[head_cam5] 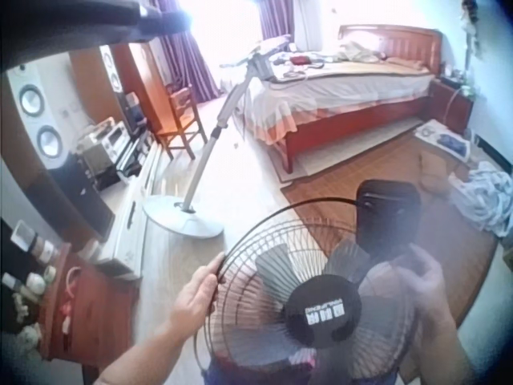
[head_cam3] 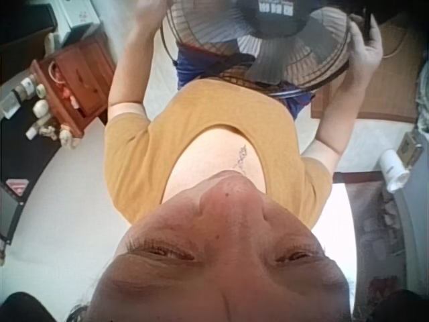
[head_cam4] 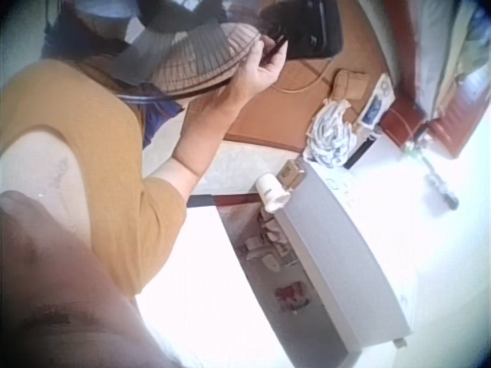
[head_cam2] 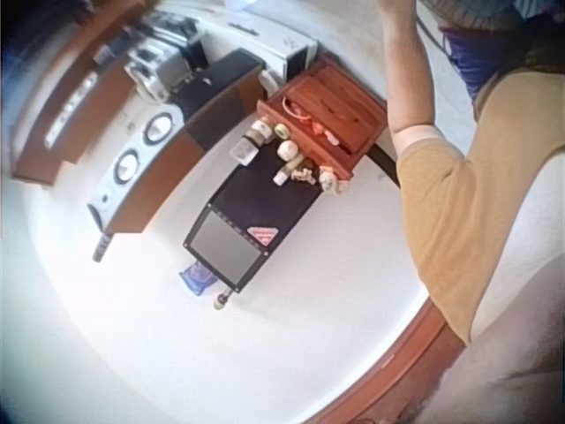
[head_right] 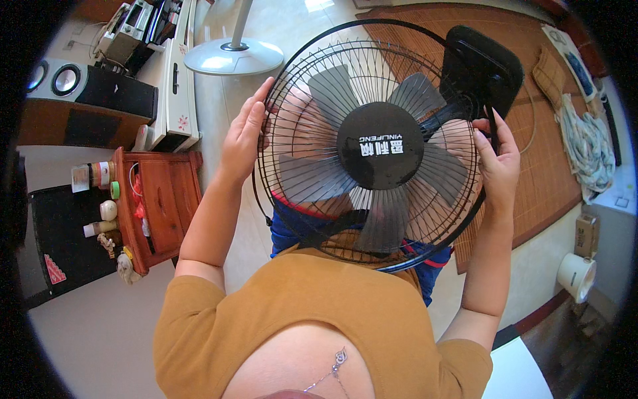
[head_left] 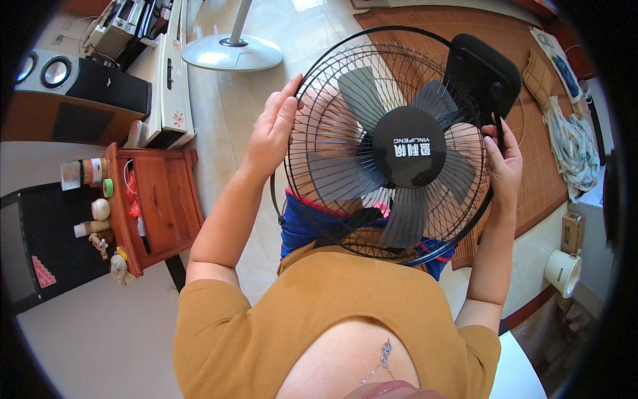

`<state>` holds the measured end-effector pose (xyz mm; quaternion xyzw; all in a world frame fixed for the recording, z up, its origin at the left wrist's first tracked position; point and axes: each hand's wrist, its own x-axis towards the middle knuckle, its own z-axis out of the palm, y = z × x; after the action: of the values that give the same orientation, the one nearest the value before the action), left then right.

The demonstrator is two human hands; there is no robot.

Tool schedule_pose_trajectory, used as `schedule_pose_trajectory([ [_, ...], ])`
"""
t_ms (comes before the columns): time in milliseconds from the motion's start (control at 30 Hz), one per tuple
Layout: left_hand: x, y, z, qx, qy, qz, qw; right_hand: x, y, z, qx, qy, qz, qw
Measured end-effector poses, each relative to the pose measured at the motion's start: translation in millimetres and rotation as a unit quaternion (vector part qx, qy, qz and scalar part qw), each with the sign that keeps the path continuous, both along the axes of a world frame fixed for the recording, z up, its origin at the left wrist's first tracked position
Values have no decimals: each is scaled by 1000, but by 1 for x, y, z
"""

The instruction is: The person disassembles a fan by hand and using a screwdriver, removing the front grille, unscrewing internal components, and detaching the outer ring.

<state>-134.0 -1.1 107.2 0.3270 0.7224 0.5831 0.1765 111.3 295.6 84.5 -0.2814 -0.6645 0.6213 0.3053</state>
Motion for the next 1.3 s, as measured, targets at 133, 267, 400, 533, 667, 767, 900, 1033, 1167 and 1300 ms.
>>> schedule_pose_trajectory([
  [133, 5, -3, 3, -69, 66, 18, 995, 3, 1, -4, -16, -13, 15, 1000],
  [267, 16, 0, 11, -74, 74, 46, 993, 6, 3, -11, -30, -6, 22, 999],
  [400, 8, 5, 10, -87, 66, 45, 993, 2, 4, -9, -45, 8, 24, 999],
  [533, 5, 4, 3, -78, 57, 48, 994, -1, 3, -7, -41, -21, 28, 999],
  [667, 10, 5, 7, -75, 40, 55, 995, 0, 6, -11, -17, -29, 25, 999],
  [767, 11, 6, 9, -66, 58, 45, 995, 2, 10, -9, -26, -17, 27, 999],
  [900, 13, 8, 11, -71, 66, 40, 995, 2, 11, 0, -44, -18, 39, 998],
  [1033, 11, 10, 9, -68, 57, 41, 995, 3, 14, -1, -31, -40, 29, 998],
  [1167, 11, 9, 8, -68, 50, 44, 995, 3, 15, -7, -56, -9, 33, 998],
  [1300, 14, 9, 10, -74, 46, 51, 995, 0, 14, -2, -63, -6, 35, 997],
])
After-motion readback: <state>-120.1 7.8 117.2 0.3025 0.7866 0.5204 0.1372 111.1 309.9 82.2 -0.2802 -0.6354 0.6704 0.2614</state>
